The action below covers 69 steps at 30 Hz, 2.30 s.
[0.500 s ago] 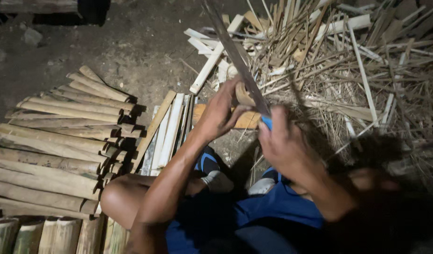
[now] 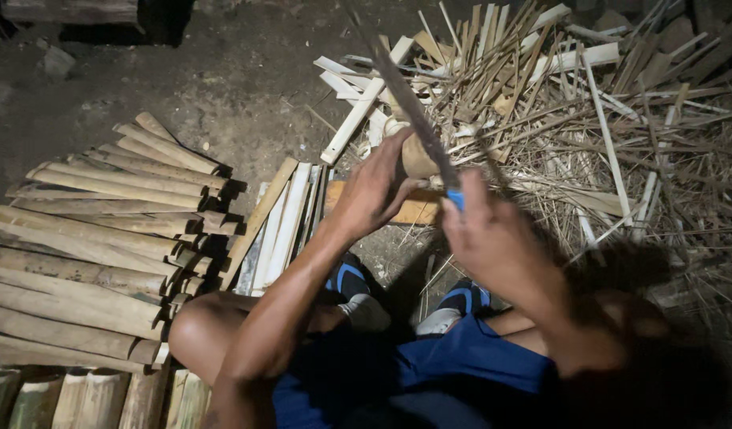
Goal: The person sits on the ground and uses a machete to split bamboo poles into thin strips. They repeatedly strike the bamboo against a wooden block to separate the material, then place the finished strips into a pile.
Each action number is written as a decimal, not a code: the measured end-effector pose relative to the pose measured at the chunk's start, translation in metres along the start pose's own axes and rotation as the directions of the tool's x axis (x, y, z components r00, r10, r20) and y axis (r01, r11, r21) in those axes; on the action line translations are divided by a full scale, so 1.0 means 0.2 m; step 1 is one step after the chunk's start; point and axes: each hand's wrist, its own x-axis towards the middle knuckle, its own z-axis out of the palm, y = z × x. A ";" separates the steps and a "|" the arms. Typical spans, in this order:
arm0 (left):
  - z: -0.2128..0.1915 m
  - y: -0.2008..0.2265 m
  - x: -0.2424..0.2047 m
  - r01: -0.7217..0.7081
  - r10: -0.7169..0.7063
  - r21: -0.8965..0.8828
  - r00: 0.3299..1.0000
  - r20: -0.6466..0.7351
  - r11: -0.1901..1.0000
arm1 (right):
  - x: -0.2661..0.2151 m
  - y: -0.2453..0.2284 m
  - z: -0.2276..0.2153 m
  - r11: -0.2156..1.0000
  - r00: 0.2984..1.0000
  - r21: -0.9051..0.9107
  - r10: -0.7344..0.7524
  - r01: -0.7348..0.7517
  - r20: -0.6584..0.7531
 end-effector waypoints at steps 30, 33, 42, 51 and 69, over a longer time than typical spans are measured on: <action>-0.17 -0.69 0.27 0.263 -0.522 0.802 0.850 0.071 0.537 | 0.63 0.74 0.83 0.812 0.858 -0.323 -0.513 0.486 0.000; -0.08 -0.75 0.29 0.167 -0.314 0.611 0.939 0.142 0.774 | 0.73 0.85 0.99 0.932 0.952 -0.211 -0.305 0.295 -0.013; 0.07 -0.19 0.41 0.037 -0.218 -0.344 0.835 -0.506 0.938 | 0.66 0.66 1.24 0.982 0.989 0.160 -0.084 0.102 -0.119; 0.16 -0.18 0.61 -0.183 0.081 -0.033 0.584 -0.808 0.983 | 0.84 0.83 1.34 0.943 0.914 -0.195 -0.314 0.269 -0.257; 0.09 -0.17 0.63 -0.181 0.011 -0.116 0.578 -0.816 0.977 | 0.83 0.82 1.36 0.964 0.907 0.136 -0.158 0.227 -0.389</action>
